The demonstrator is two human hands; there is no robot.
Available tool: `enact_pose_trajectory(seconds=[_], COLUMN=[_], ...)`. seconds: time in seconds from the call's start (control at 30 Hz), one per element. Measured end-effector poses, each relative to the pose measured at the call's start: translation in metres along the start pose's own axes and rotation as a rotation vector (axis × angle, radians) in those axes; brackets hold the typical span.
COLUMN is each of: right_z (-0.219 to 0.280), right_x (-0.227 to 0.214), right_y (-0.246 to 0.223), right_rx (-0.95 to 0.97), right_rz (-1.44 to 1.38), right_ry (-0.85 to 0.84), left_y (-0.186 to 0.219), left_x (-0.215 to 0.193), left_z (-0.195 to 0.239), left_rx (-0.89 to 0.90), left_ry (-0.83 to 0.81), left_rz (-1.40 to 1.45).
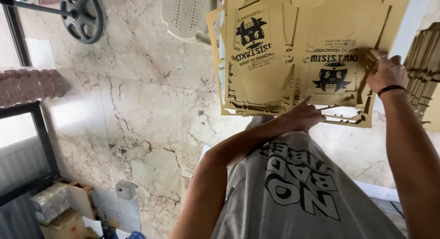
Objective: Removing waste material from die-cut cardboard sheets and stacking the finished pieces.
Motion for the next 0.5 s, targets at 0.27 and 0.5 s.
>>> enact_pose_trajectory(seconds=[0.27,0.5], right_z=[-0.027,-0.021], right_x=[0.016,-0.003], right_y=[0.018,0.009], right_rx=[-0.121,-0.096], right_rz=[0.036,0.02], right_ry=[0.213,0.034], left_y=[-0.143,-0.221], left_x=[-0.135,-0.169], left_z=[0.134,0.18], left_rx=[-0.894,-0.838], left_ry=[0.555,0.829], left_rz=[-0.248,0.233])
Point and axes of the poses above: each hand's wrist, its own z-axis away from the middle knuckle, its own x-axis out of the palm, y = z × x, the point moved 4 cm from there along -z, towards the middle knuckle, and after that the axes turned 15 degrees about z, right-handed, at the moved point
